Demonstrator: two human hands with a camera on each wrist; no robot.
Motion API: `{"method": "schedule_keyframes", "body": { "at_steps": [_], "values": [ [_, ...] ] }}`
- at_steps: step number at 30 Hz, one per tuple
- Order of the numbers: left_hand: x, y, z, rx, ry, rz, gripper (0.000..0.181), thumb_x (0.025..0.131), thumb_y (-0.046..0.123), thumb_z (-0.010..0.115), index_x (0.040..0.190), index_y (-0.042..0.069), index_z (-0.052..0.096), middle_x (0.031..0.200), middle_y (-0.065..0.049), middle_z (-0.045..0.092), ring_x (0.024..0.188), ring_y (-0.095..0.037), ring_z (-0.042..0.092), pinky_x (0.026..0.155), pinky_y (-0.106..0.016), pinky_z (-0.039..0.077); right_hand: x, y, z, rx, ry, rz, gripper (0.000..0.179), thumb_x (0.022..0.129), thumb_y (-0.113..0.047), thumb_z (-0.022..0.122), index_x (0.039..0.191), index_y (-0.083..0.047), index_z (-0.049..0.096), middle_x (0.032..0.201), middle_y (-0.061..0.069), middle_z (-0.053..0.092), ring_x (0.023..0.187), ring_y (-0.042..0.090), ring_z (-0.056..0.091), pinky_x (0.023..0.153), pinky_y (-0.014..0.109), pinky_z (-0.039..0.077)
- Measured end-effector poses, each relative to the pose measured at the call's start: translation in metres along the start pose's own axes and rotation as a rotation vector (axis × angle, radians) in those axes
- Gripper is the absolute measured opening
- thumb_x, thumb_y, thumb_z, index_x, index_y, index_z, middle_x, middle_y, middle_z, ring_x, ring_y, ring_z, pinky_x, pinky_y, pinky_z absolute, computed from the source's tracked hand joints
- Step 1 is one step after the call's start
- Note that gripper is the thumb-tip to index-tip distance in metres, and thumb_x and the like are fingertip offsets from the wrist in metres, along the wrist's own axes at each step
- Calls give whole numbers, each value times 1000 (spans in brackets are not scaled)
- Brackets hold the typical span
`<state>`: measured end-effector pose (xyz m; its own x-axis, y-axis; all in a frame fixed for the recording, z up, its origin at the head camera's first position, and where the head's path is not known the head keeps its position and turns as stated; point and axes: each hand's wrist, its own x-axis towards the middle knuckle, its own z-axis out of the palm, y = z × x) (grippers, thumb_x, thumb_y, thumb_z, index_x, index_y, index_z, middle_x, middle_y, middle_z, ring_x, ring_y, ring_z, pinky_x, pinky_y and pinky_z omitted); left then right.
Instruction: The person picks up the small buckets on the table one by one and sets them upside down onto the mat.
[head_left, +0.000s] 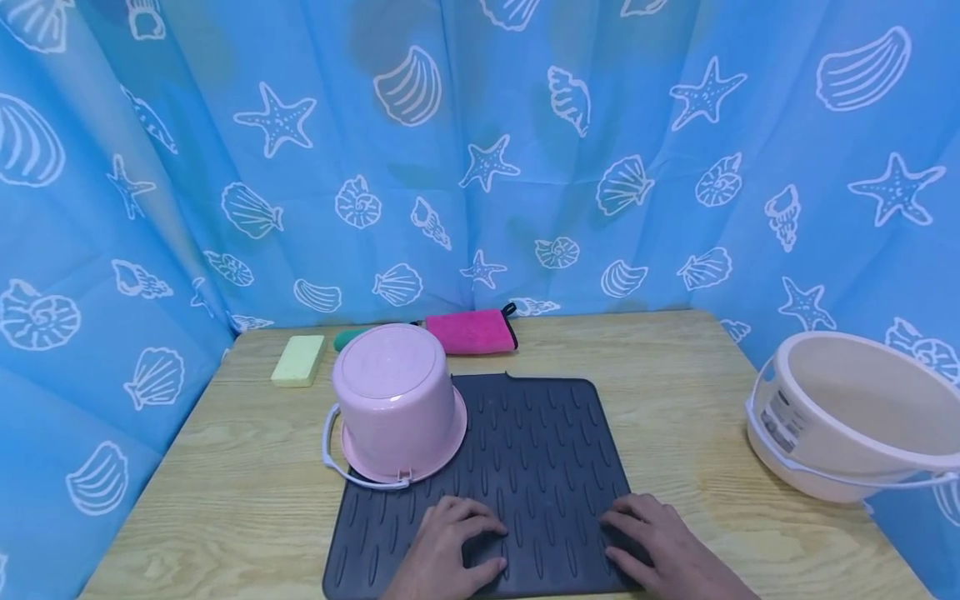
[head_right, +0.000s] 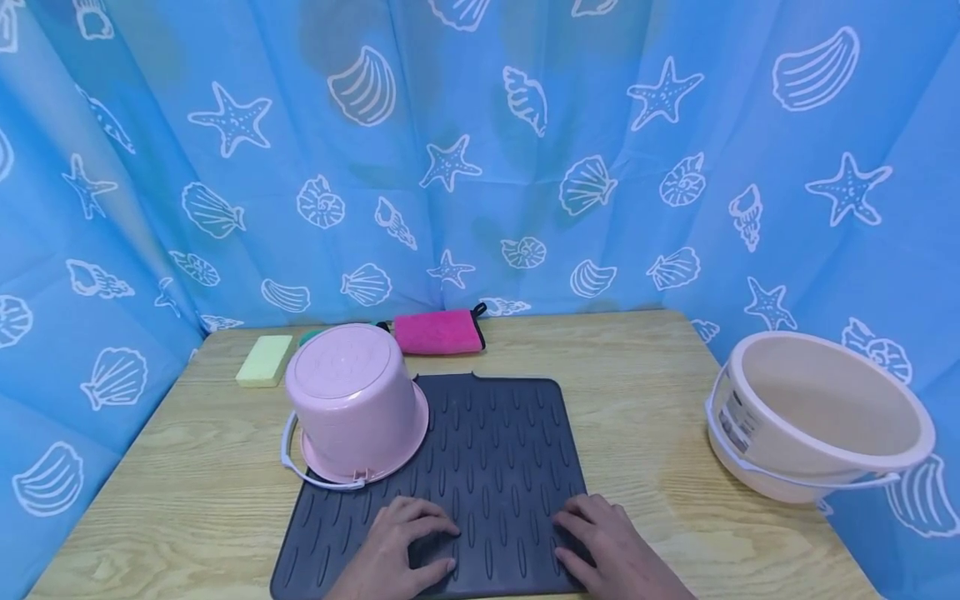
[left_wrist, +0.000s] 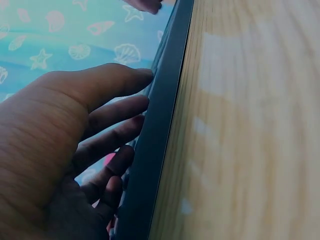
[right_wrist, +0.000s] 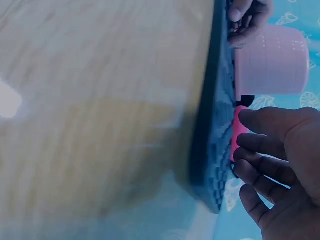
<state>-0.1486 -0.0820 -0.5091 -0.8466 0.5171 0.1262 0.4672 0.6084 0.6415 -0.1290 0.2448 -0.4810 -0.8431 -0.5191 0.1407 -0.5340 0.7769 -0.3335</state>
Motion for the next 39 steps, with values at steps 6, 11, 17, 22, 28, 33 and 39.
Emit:
{"method": "schedule_keyframes", "body": {
  "at_steps": [6, 11, 17, 22, 28, 33, 39],
  "values": [
    [0, -1, 0, 15, 6, 1, 21, 87, 42, 76, 106, 33, 74, 113, 18, 60, 105, -9, 50, 85, -38, 41, -8, -2, -18, 46, 62, -95, 30, 92, -29, 74, 118, -15, 70, 114, -6, 59, 99, 13, 57, 75, 35, 53],
    [-1, -1, 1, 23, 0, -6, 21, 87, 41, 77, 107, 34, 74, 114, 19, 59, 105, -8, 50, 85, -38, 41, -23, 4, -29, 55, 150, -276, 35, 84, -15, 81, 117, -14, 70, 112, -6, 59, 95, 9, 57, 69, 27, 51],
    [0, 1, 1, 32, -9, -1, 22, 86, 40, 77, 107, 35, 73, 114, 19, 59, 105, -8, 50, 85, -38, 41, -40, 11, -63, -98, 206, -223, 43, 78, -21, 86, 117, -24, 69, 111, -10, 61, 94, 10, 59, 67, 28, 52],
    [1, 2, 0, 35, -12, -14, 23, 86, 40, 77, 108, 34, 73, 115, 18, 59, 107, -10, 50, 87, -41, 41, -43, 24, -100, -282, 271, -49, 46, 71, -23, 90, 113, -21, 72, 108, -7, 64, 93, 19, 63, 68, 40, 54],
    [-1, 4, -1, 34, -31, -33, 24, 86, 41, 77, 109, 34, 73, 116, 17, 59, 109, -12, 50, 89, -42, 41, -40, 54, -124, -335, 410, -91, 41, 91, -48, 70, 105, -10, 74, 104, 4, 68, 90, 28, 64, 68, 42, 50],
    [-1, 4, -3, 39, -45, -25, 25, 86, 42, 76, 110, 34, 72, 116, 17, 59, 108, -12, 50, 87, -41, 41, -46, 80, -137, -353, 498, -107, 72, 96, -67, 38, 101, -3, 72, 100, 13, 66, 83, 38, 64, 64, 52, 47],
    [0, 2, -2, 23, -67, -41, 26, 87, 43, 75, 111, 35, 72, 117, 17, 58, 107, -11, 49, 88, -42, 41, -60, 102, -155, -427, 473, 38, 87, 92, -75, 28, 101, 1, 71, 97, 19, 64, 85, 43, 60, 67, 60, 45]
  ]
}}
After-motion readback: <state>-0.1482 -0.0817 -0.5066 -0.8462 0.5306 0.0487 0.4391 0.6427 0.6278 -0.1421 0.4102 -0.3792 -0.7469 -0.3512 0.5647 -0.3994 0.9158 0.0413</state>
